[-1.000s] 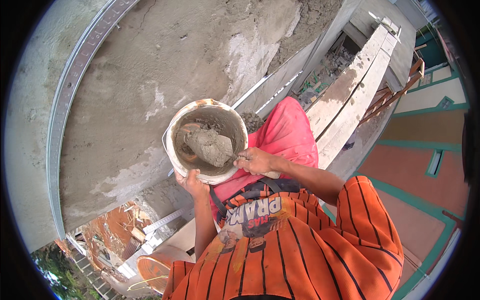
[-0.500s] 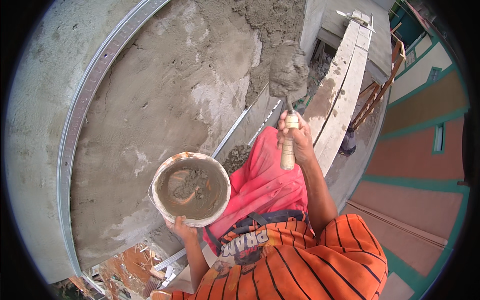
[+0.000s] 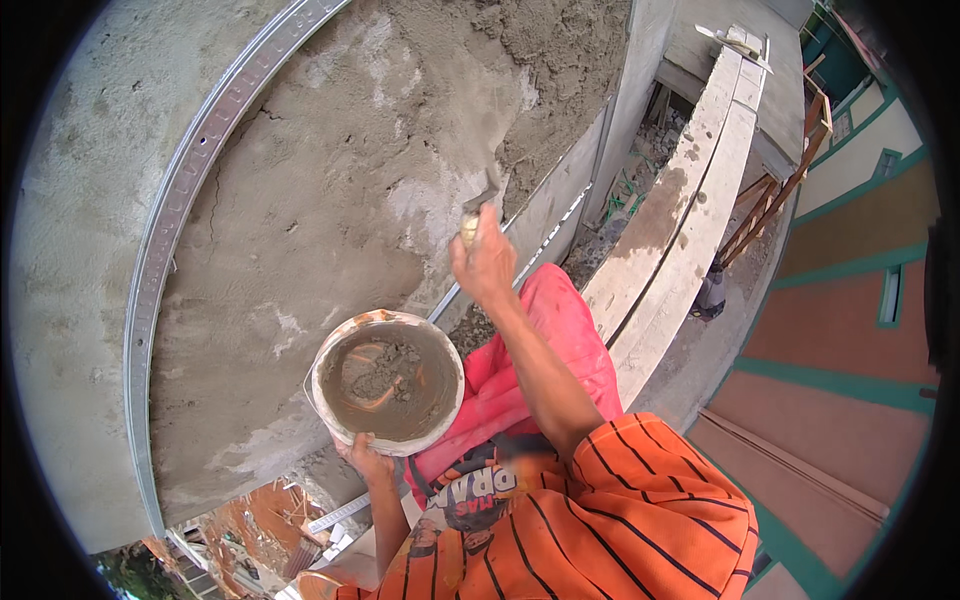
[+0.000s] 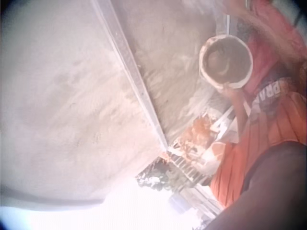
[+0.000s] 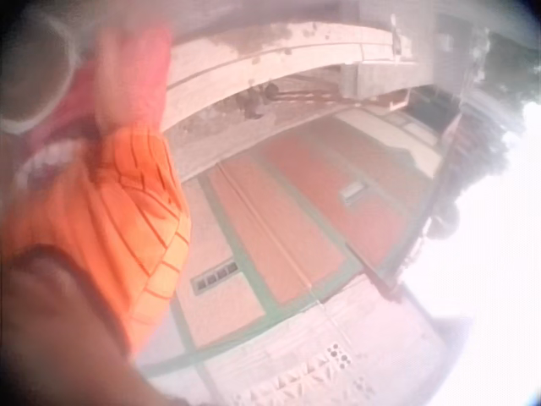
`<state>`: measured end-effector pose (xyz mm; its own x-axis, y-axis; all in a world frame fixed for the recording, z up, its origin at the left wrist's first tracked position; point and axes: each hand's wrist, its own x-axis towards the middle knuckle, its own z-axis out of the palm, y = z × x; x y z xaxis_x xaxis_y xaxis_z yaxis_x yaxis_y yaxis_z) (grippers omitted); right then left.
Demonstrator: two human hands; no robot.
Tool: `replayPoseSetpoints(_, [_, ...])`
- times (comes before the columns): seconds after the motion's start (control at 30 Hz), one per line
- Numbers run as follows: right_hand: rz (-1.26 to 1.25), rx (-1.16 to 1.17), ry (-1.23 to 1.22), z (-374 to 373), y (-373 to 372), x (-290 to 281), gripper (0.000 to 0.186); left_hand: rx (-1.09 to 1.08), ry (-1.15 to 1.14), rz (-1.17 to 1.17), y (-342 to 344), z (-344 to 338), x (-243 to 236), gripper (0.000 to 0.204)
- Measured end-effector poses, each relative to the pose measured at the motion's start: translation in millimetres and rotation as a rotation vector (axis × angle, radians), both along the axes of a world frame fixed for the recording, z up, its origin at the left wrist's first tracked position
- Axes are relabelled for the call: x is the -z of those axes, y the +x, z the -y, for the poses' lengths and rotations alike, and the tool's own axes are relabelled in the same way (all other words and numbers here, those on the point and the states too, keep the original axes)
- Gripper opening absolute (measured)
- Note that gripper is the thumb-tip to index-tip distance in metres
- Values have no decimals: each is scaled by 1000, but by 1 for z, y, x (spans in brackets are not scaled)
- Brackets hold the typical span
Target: The person scoops wet cement from a bucket using a trowel and applies it to a curved wall surface. They repeatedly smooth the cement along the wall and occasionally use their hand to wipe or adjust the surface.
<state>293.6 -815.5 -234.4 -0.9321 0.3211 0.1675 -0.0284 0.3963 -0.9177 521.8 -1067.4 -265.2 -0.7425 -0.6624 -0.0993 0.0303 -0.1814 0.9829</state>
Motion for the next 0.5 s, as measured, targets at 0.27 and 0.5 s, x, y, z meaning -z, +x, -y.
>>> replayPoseSetpoints(0.27, [33, -1012, 205, 6, 149, -6, 38, 27, 83, -128, 3, 13, -11, 69])
replayPoseSetpoints(0.5, [119, -1145, 946, 54, 116, 2, 36, 239, 168, 46, -10, 23, -29, 71])
